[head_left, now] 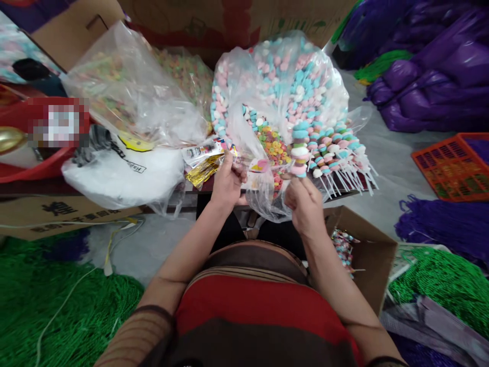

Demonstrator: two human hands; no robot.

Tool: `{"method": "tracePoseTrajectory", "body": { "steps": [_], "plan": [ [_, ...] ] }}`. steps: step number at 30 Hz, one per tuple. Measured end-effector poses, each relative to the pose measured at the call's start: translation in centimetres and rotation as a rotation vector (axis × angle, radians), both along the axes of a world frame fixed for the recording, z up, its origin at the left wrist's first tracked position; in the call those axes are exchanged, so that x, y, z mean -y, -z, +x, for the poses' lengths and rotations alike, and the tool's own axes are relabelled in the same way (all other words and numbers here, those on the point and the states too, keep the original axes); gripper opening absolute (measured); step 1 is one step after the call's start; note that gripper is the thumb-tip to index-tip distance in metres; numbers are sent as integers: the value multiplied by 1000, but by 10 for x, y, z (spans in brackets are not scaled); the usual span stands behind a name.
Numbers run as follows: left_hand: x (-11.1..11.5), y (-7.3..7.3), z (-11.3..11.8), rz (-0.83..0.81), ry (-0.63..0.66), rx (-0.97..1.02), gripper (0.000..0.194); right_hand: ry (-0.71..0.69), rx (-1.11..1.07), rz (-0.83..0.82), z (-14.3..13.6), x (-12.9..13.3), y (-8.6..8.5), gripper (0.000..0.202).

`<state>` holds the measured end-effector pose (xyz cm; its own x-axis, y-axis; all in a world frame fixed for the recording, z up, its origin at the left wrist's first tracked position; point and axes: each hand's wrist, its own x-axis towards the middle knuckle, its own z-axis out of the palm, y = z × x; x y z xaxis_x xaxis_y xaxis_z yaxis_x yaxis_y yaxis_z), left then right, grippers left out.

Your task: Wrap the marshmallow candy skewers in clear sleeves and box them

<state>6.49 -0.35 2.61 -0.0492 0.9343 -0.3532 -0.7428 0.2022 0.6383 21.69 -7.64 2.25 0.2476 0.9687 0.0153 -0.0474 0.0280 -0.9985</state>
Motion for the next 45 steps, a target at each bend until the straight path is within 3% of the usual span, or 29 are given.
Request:
{"method": "tracePoseTrajectory", "body": {
  "steps": [3, 7, 15, 18, 24, 30, 33, 37, 40, 45],
  "plan": [
    [-4, -2, -6, 0, -26, 24, 48, -45, -24, -4, 18, 24, -5, 25],
    [-4, -2, -6, 23, 0, 28, 49, -142, 171, -24, 31, 49, -6, 26],
    [2, -2, -2, 97, 29, -62, 54, -216, 538, 94, 44, 61, -15, 37],
    [7, -4, 4, 96, 3, -127, 53, -136, 484, 89, 47, 59, -7, 32],
    [18, 0, 22, 48, 39, -196, 51, 180, 311, 200, 24, 35, 2, 26],
    [18, 12, 24, 76, 48, -293, 52, 85, 374, 110, 10, 18, -14, 16],
    [18, 20, 24, 138, 73, -342, 53, 58, 393, 132, 9, 13, -10, 15],
    [19, 29, 26, 177, 122, -387, 54, 157, 449, 161, 6, 9, 4, 31],
    [17, 27, 27, 119, 130, -344, 53, 210, 402, 166, 7, 10, 6, 28],
    [6, 12, 17, -53, 91, -105, 48, 188, 164, 140, 24, 26, -4, 21]
  ]
}}
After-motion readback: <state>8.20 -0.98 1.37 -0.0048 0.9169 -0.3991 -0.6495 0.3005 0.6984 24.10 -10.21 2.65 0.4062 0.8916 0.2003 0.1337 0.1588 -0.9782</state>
